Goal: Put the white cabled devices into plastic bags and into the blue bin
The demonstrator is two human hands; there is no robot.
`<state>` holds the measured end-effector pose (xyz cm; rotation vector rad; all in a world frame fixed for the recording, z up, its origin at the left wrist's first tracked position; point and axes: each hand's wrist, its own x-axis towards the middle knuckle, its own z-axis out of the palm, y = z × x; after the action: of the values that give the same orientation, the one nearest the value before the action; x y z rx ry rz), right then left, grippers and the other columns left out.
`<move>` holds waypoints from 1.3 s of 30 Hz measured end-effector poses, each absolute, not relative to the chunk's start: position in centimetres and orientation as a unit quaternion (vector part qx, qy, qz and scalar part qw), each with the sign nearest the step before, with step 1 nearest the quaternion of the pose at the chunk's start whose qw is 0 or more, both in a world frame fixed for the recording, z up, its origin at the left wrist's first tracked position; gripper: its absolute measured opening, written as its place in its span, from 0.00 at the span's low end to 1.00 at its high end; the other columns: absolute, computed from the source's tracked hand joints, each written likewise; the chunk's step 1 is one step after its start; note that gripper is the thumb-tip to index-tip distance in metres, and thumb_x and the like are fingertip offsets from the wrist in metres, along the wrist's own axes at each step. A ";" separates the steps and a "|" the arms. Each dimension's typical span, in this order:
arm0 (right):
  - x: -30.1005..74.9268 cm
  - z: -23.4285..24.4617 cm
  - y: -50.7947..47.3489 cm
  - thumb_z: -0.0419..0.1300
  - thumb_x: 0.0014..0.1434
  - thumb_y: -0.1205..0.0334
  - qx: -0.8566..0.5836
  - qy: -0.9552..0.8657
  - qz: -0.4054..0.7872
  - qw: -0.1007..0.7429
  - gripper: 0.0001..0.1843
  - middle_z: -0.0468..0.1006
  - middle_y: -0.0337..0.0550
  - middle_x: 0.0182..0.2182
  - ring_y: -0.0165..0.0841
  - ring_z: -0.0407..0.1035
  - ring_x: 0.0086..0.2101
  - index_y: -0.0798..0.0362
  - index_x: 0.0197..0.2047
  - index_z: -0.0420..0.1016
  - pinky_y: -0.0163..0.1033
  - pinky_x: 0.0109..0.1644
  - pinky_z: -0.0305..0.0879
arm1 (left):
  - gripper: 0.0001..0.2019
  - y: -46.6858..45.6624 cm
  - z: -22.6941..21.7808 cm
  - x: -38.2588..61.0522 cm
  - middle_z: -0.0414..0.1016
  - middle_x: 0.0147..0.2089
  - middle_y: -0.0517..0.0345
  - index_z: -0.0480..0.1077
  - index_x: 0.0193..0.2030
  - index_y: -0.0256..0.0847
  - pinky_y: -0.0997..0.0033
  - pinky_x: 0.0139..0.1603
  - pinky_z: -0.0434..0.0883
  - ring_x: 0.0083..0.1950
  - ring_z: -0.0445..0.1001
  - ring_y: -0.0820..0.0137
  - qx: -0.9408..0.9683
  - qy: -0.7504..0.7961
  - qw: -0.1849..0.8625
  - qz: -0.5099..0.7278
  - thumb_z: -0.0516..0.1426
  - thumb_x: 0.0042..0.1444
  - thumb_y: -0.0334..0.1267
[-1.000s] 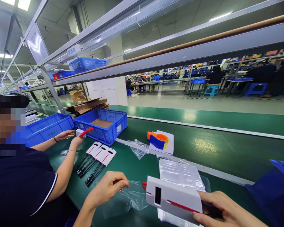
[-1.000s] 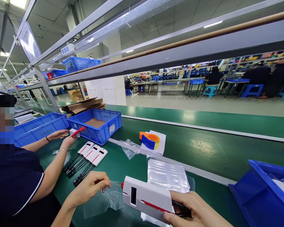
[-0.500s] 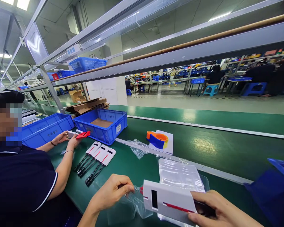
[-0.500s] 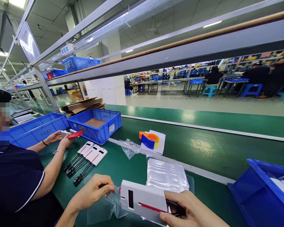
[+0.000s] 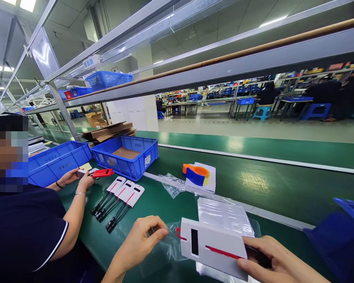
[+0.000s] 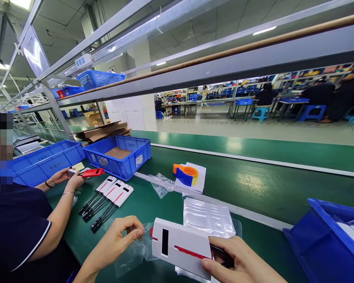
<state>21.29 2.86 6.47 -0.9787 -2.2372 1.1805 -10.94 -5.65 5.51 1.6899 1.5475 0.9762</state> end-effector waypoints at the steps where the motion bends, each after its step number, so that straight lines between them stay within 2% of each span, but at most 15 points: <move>1: 21.5 6.3 3.0 0.70 0.54 0.42 -0.364 -0.797 0.426 0.228 0.16 0.84 0.39 0.27 0.40 0.73 0.29 0.46 0.32 0.86 0.35 0.31 0.70 | 0.14 -5.8 5.4 -11.0 0.80 0.34 0.57 0.77 0.34 0.39 0.72 0.37 0.64 0.36 0.73 0.67 0.641 0.589 0.314 0.379 0.57 0.67 0.43; 3: 21.5 5.8 3.3 0.70 0.53 0.39 -0.394 -0.762 0.447 0.255 0.19 0.81 0.40 0.24 0.39 0.72 0.27 0.47 0.29 0.84 0.36 0.30 0.70 | 0.14 -6.1 5.1 -11.0 0.80 0.34 0.57 0.77 0.34 0.40 0.72 0.38 0.65 0.37 0.74 0.67 0.635 0.588 0.303 0.398 0.56 0.68 0.43; 5: 20.6 5.1 3.4 0.66 0.56 0.34 -0.422 -0.716 0.484 0.272 0.25 0.78 0.39 0.21 0.35 0.68 0.23 0.49 0.28 0.80 0.36 0.26 0.67 | 0.16 -6.3 4.8 -10.7 0.79 0.33 0.57 0.76 0.33 0.40 0.73 0.37 0.66 0.35 0.73 0.68 0.630 0.589 0.285 0.419 0.55 0.69 0.44; 7: 19.0 4.2 3.3 0.63 0.58 0.31 -0.433 -0.669 0.526 0.298 0.28 0.79 0.40 0.24 0.33 0.68 0.23 0.49 0.29 0.78 0.36 0.27 0.67 | 0.17 -6.4 4.4 -10.1 0.78 0.32 0.56 0.76 0.33 0.40 0.73 0.34 0.65 0.32 0.71 0.69 0.634 0.586 0.254 0.436 0.55 0.70 0.45; 9: 16.9 3.4 2.9 0.65 0.56 0.31 -0.427 -0.620 0.564 0.339 0.27 0.83 0.42 0.29 0.37 0.75 0.31 0.49 0.36 0.78 0.38 0.38 0.72 | 0.17 -6.4 3.9 -9.3 0.78 0.31 0.56 0.76 0.34 0.40 0.73 0.29 0.63 0.28 0.69 0.71 0.657 0.577 0.202 0.442 0.54 0.71 0.45; 11: 15.1 2.8 2.3 0.70 0.52 0.34 -0.418 -0.583 0.595 0.363 0.28 0.85 0.43 0.31 0.44 0.79 0.41 0.49 0.42 0.78 0.43 0.50 0.73 | 0.17 -6.2 3.4 -8.4 0.77 0.29 0.56 0.76 0.35 0.40 0.73 0.27 0.61 0.25 0.68 0.72 0.701 0.550 0.130 0.435 0.54 0.72 0.45; 14: 13.6 2.5 1.7 0.72 0.51 0.36 -0.382 -0.589 0.631 0.331 0.28 0.85 0.45 0.35 0.47 0.78 0.44 0.49 0.44 0.78 0.47 0.54 0.72 | 0.18 -6.0 2.6 -7.3 0.78 0.28 0.55 0.77 0.38 0.40 0.72 0.28 0.62 0.26 0.73 0.70 0.768 0.491 0.024 0.411 0.51 0.74 0.44; 17: 13.3 3.0 1.2 0.72 0.53 0.38 -0.310 -0.608 0.667 0.298 0.34 0.84 0.50 0.50 0.49 0.76 0.50 0.50 0.55 0.77 0.49 0.58 0.71 | 0.18 -6.0 2.0 -6.6 0.79 0.29 0.53 0.76 0.39 0.40 0.70 0.28 0.62 0.27 0.75 0.69 0.803 0.456 -0.046 0.380 0.48 0.76 0.41; 19: 13.3 3.3 1.1 0.73 0.52 0.40 -0.286 -0.616 0.677 0.284 0.37 0.81 0.51 0.56 0.51 0.74 0.54 0.50 0.60 0.75 0.50 0.62 0.69 | 0.18 -5.9 1.7 -6.3 0.79 0.28 0.53 0.76 0.39 0.40 0.69 0.27 0.61 0.27 0.75 0.68 0.816 0.445 -0.076 0.361 0.47 0.76 0.40; 25: 13.4 3.6 1.1 0.66 0.59 0.55 -0.315 -0.681 0.614 0.245 0.30 0.80 0.53 0.58 0.53 0.69 0.60 0.53 0.63 0.74 0.56 0.69 0.59 | 0.18 -5.4 1.2 -5.3 0.76 0.25 0.55 0.74 0.36 0.40 0.68 0.23 0.57 0.23 0.71 0.69 0.835 0.413 -0.146 0.334 0.47 0.75 0.37; 27: 13.4 3.7 1.1 0.66 0.58 0.56 -0.306 -0.686 0.612 0.248 0.29 0.81 0.52 0.56 0.53 0.70 0.58 0.53 0.63 0.74 0.55 0.67 0.61 | 0.17 -5.3 1.1 -5.1 0.76 0.25 0.55 0.74 0.37 0.40 0.68 0.23 0.58 0.23 0.71 0.68 0.836 0.411 -0.146 0.334 0.47 0.75 0.36; 30: 13.4 3.6 0.9 0.69 0.57 0.55 -0.281 -0.673 0.638 0.246 0.30 0.82 0.50 0.52 0.50 0.74 0.51 0.52 0.61 0.74 0.51 0.61 0.68 | 0.16 -5.2 0.6 -4.8 0.77 0.26 0.54 0.74 0.39 0.40 0.68 0.25 0.60 0.25 0.73 0.68 0.836 0.406 -0.127 0.347 0.47 0.74 0.35; 33: 13.5 3.3 0.5 0.69 0.55 0.56 -0.265 -0.669 0.653 0.236 0.27 0.82 0.46 0.46 0.44 0.75 0.44 0.52 0.58 0.76 0.45 0.53 0.71 | 0.18 -5.2 0.2 -5.0 0.78 0.26 0.53 0.74 0.38 0.41 0.68 0.23 0.58 0.24 0.73 0.68 0.835 0.406 -0.080 0.363 0.47 0.75 0.39; 37: 13.5 3.2 0.3 0.65 0.54 0.62 -0.273 -0.640 0.694 0.187 0.19 0.78 0.36 0.34 0.34 0.71 0.32 0.53 0.50 0.76 0.37 0.39 0.69 | 0.22 -5.2 0.5 -5.8 0.78 0.26 0.54 0.75 0.34 0.41 0.71 0.26 0.60 0.25 0.72 0.70 0.770 0.483 0.114 0.402 0.48 0.75 0.47; 39: 13.6 3.3 0.5 0.65 0.53 0.61 -0.293 -0.635 0.693 0.173 0.15 0.75 0.33 0.31 0.32 0.70 0.30 0.52 0.45 0.75 0.35 0.37 0.67 | 0.23 -5.2 1.1 -6.1 0.74 0.24 0.57 0.74 0.31 0.41 0.72 0.27 0.61 0.24 0.68 0.71 0.716 0.521 0.225 0.407 0.50 0.73 0.50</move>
<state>13.61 0.50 3.31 -0.8309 -1.8022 1.9655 -6.10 -5.24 1.14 1.9737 1.4369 1.1217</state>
